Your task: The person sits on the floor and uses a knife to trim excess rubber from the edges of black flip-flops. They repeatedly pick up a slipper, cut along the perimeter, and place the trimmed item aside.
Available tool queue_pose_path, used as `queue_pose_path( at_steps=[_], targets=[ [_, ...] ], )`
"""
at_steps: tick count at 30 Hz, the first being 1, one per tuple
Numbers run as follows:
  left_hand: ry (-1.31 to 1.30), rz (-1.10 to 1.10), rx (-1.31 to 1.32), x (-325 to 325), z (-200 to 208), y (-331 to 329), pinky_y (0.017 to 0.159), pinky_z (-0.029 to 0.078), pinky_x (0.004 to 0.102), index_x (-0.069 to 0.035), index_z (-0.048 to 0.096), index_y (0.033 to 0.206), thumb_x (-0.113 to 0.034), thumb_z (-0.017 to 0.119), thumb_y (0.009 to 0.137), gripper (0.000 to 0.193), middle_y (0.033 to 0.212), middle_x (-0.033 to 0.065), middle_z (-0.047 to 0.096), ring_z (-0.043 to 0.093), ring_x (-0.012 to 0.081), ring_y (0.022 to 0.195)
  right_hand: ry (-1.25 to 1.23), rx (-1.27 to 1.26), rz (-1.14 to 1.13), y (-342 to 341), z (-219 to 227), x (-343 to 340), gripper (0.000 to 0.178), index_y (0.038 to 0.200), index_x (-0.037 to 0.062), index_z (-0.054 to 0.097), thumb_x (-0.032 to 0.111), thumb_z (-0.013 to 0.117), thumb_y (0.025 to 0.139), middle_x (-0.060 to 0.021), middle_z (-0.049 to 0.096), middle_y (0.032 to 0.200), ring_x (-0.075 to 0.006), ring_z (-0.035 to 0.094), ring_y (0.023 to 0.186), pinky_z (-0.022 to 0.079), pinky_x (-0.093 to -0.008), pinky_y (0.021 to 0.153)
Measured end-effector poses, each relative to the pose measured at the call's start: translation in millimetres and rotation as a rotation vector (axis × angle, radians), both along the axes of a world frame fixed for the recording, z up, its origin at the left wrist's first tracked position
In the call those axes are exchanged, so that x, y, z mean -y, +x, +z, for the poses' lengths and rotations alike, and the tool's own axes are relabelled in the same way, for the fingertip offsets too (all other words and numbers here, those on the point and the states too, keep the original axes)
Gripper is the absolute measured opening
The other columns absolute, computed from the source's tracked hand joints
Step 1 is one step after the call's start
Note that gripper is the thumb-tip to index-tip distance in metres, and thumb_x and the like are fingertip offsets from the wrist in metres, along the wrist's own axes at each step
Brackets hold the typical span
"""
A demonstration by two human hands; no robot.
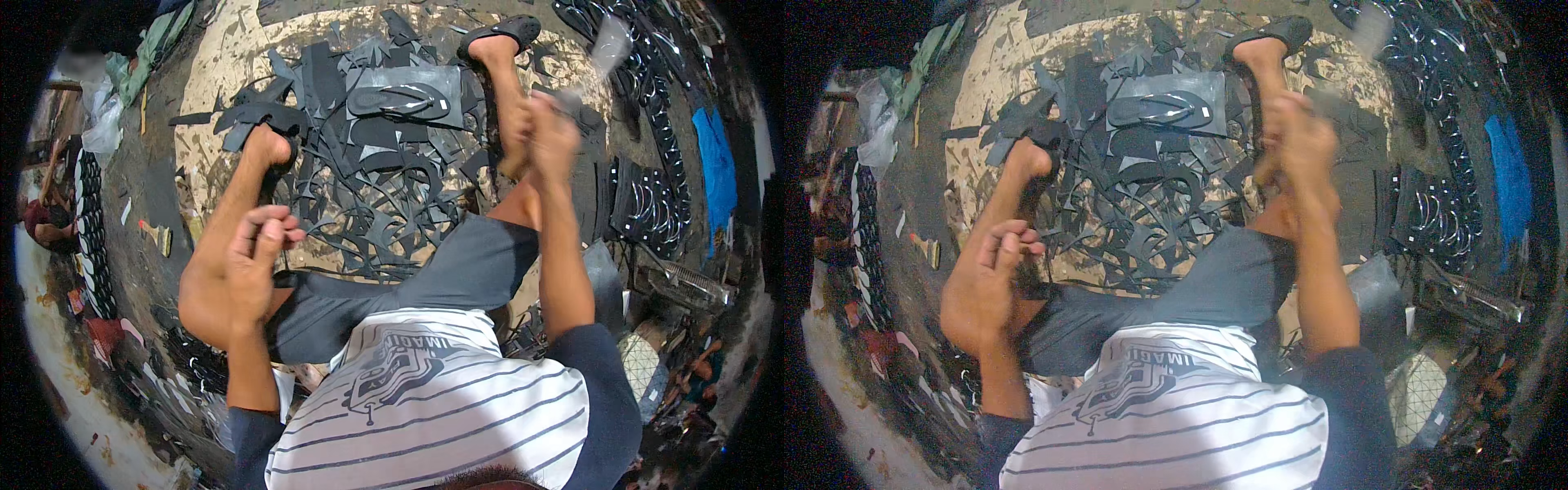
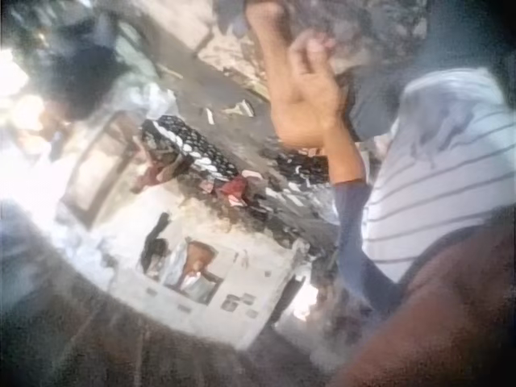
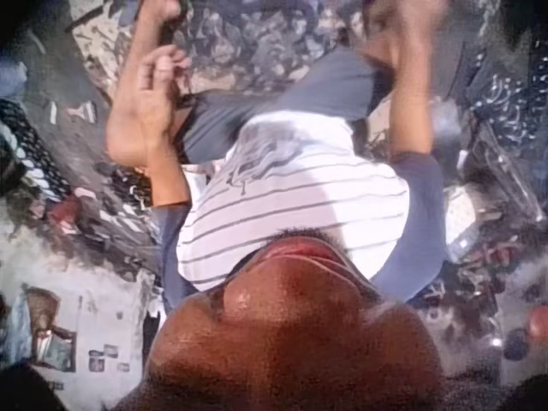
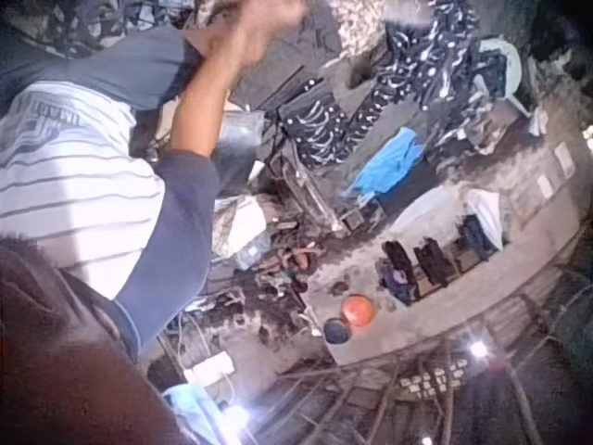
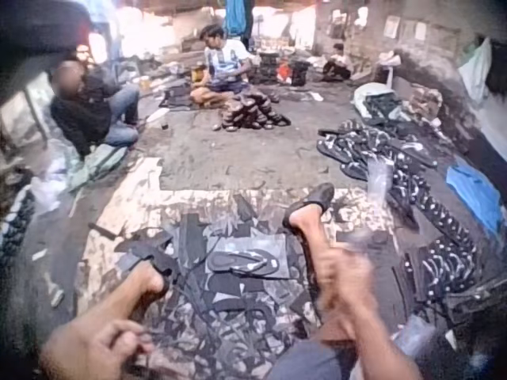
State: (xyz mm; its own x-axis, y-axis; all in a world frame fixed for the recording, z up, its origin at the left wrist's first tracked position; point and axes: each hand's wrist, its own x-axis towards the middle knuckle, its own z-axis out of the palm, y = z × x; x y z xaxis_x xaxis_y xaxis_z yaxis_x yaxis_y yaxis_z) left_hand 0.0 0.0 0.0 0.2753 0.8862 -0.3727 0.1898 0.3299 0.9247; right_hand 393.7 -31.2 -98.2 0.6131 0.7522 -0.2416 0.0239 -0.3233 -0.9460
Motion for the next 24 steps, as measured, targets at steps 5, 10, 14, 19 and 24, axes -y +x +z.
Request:
queue_pose_path(
  at_steps=[5,10,14,19,24],
  targets=[
    [-0.046,-0.159,0.161,11,-21,36,0.081,0.053,0.0284,0.0,0.062,0.115,-0.021,0.061,0.1,0.026,0.102,0.0094,0.068,0.067,0.0157,0.09,-0.078,0.595,0.341,21,-160,-82,0.049,0.126,0.003,0.059,0.017,0.07,0.081,-0.0228,0.067,0.107,-0.0407,0.065,0.101,0.051,-0.0463,0.089],
    [-0.219,-0.032,0.27,18,-59,44,0.087,0.053,0.0347,0.0,0.055,0.125,-0.028,0.059,0.1,0.037,0.112,0.0125,0.065,0.066,0.023,0.1,-0.198,0.607,0.414,-22,-135,-101,0.034,0.114,0.0026,0.06,0.018,0.066,0.084,-0.0258,0.066,0.107,-0.045,0.062,0.102,0.049,-0.0526,0.086],
    [-0.472,0.112,0.45,21,-105,80,0.108,0.043,0.045,-0.002,0.037,0.147,-0.03,0.058,0.101,0.058,0.144,0.0165,0.049,0.05,0.0291,0.132,-0.038,0.373,0.491,-95,-24,-43,0.033,0.112,0.0027,0.062,0.02,0.069,0.086,-0.0225,0.068,0.096,-0.0321,0.068,0.092,0.052,-0.0435,0.079],
    [-0.199,0.443,0.589,21,-78,98,0.094,0.051,0.0345,-0.004,0.063,0.116,-0.018,0.061,0.097,0.024,0.112,0.0044,0.065,0.063,0.0165,0.102,0.159,-0.318,0.607,-153,62,20,0.038,0.123,0.0024,0.061,0.019,0.072,0.09,-0.0084,0.067,0.095,-0.0107,0.06,0.092,0.05,-0.031,0.081],
    [-0.19,0.577,0.876,-5,-74,32,0.091,0.055,0.0397,-0.01,0.064,0.114,-0.036,0.071,0.092,0.034,0.11,0.0032,0.066,0.064,0.0191,0.104,0.173,0.198,0.481,-140,71,43,0.035,0.121,0.0041,0.06,0.008,0.072,0.088,-0.0047,0.065,0.089,-0.0058,0.055,0.068,0.046,-0.024,0.058]
  ],
)
